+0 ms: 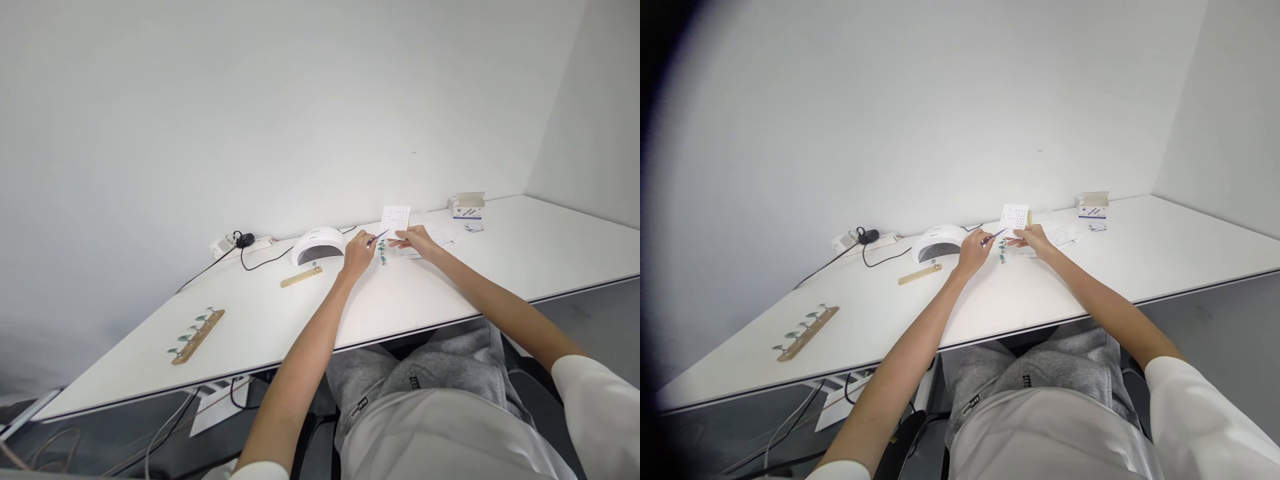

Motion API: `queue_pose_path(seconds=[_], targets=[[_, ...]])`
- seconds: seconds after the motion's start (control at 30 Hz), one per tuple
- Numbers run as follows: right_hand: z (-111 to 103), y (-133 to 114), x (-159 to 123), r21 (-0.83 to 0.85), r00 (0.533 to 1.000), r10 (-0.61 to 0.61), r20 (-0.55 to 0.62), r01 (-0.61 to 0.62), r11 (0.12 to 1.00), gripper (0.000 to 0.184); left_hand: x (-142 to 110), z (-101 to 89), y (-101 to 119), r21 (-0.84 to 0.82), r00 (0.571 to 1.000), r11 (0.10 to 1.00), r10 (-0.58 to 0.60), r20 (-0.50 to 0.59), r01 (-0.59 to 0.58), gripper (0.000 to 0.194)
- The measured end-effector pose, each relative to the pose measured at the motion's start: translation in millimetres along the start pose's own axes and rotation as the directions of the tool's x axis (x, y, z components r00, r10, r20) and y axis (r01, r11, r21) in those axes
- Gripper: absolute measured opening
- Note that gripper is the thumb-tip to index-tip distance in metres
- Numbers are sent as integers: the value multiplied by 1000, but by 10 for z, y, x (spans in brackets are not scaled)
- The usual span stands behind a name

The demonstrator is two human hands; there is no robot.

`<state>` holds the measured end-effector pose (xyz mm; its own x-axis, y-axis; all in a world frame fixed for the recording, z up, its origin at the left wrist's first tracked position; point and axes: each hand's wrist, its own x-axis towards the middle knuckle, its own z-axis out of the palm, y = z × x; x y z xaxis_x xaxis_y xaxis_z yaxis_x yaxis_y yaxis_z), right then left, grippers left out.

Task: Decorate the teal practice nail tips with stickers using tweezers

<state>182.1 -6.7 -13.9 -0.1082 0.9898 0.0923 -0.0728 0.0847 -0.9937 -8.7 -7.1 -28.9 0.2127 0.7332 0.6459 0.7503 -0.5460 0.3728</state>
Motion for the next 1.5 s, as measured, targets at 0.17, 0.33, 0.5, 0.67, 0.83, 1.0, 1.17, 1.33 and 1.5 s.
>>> queue_pose_path(seconds=[0.17, 0.33, 0.5, 0.67, 0.83, 1.0, 1.17, 1.33, 1.5], targets=[[-9, 27, 31, 7, 1000, -6, 16, 6, 1000, 8, 5, -2, -1, -28, 1000, 1000, -6, -5, 6, 17], [-15, 31, 35, 3, 1000, -7, 17, 7, 1000, 10, 27, -11, 32, -211, 997, 977, -53, -59, 40, 14], [-29, 29, 33, 11, 999, -18, 30, 18, 1000, 14, 45, -68, 95, -547, 982, 820, -188, 21, 169, 14], [-73, 52, 81, -30, 1000, -29, 8, 29, 999, 12, 32, -142, 164, -648, 944, 695, -304, 129, 313, 22], [-219, 102, 157, -257, 996, -64, -64, 46, 965, 11, 27, -174, 204, -671, 936, 662, -315, 155, 334, 24], [-410, 188, 237, -630, 979, -83, -186, -54, 775, 20, 20, -208, 261, -689, 930, 639, -332, 156, 343, 24], [-444, 214, 228, -868, 959, -122, -256, -173, 466, 44, 22, -215, 277, -696, 935, 639, -327, 141, 328, 22], [-398, 160, 156, -919, 967, -63, -248, -214, 331, 48, 28, -193, 240, -684, 942, 661, -313, 123, 309, 22], [-381, 133, 141, -936, 977, -10, -215, -203, 288, 39, 30, -183, 220, -687, 944, 660, -303, 129, 305, 23]])
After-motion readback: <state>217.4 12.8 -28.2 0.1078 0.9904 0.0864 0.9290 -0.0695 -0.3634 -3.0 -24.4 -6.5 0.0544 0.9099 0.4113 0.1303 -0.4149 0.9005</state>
